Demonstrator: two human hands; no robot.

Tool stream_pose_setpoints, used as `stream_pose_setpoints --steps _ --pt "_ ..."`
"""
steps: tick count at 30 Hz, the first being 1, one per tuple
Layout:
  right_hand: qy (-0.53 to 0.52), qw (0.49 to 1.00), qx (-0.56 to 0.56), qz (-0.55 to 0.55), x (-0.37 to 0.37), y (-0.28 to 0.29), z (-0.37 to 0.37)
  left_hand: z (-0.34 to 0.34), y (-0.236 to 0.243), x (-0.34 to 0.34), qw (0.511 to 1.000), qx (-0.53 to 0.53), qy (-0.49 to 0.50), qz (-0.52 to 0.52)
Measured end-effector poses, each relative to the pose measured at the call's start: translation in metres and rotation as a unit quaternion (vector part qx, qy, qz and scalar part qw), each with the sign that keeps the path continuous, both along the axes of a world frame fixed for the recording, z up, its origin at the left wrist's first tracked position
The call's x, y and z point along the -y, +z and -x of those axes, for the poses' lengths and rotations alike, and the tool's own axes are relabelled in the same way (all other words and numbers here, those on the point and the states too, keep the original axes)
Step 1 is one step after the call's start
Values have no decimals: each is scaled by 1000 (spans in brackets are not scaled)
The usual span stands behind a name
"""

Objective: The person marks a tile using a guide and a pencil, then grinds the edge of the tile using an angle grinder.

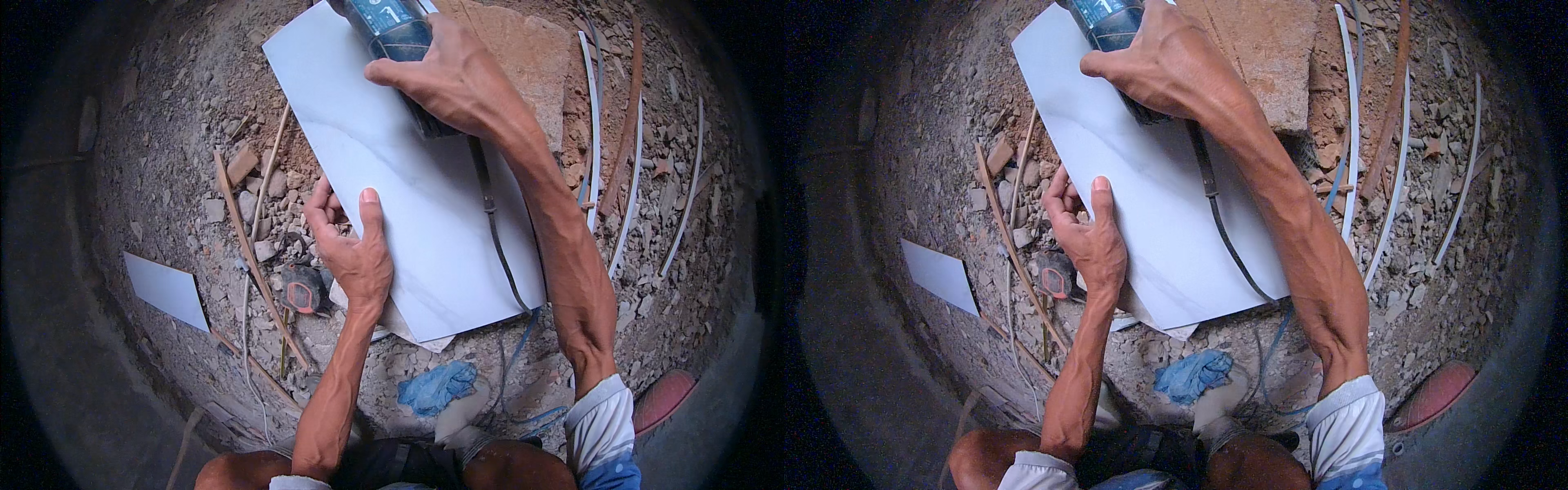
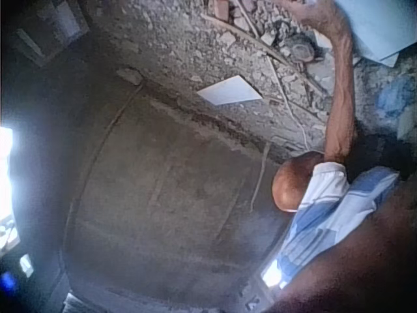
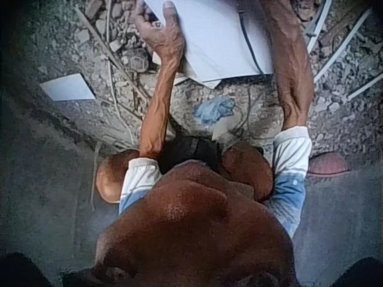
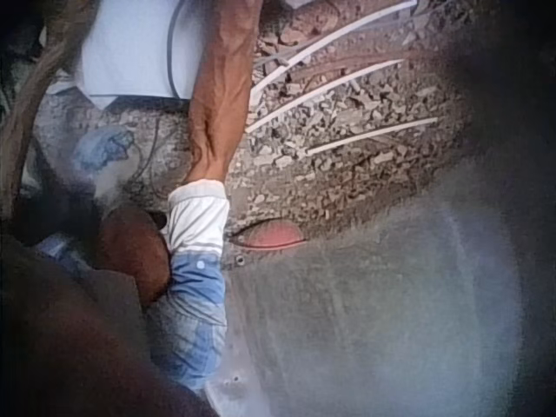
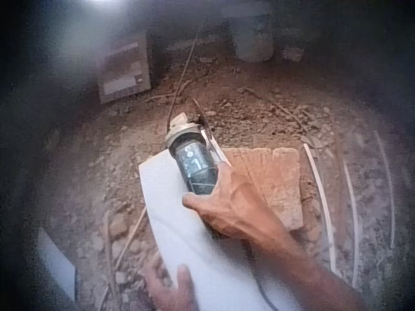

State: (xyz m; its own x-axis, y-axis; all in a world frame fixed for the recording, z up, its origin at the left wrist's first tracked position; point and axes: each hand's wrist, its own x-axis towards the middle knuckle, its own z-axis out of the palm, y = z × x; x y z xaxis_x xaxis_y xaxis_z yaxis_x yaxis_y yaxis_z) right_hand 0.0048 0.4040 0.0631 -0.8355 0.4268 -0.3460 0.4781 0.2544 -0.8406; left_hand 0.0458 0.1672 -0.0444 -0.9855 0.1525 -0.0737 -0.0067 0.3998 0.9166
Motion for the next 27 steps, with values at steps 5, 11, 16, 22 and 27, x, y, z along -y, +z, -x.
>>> stream_pose_setpoints --steps 5,11,16,22,27 --pt "-4 1000 25 7 1 6 3 0 1 -1 1000 -1 0 3" --pt "3 1000 11 2 -1 3 1 0 -2 -1 1000 1 0 1" --pt "7 1000 6 2 -1 1 0 1 -3 2 1000 1 -1 5" --pt "9 1000 3 1 -2 1 -2 1 -2 0 1000 -7 -2 -4" --pt "10 1000 1 2 0 0 -3 1 -1 1 1000 -4 -3 14"
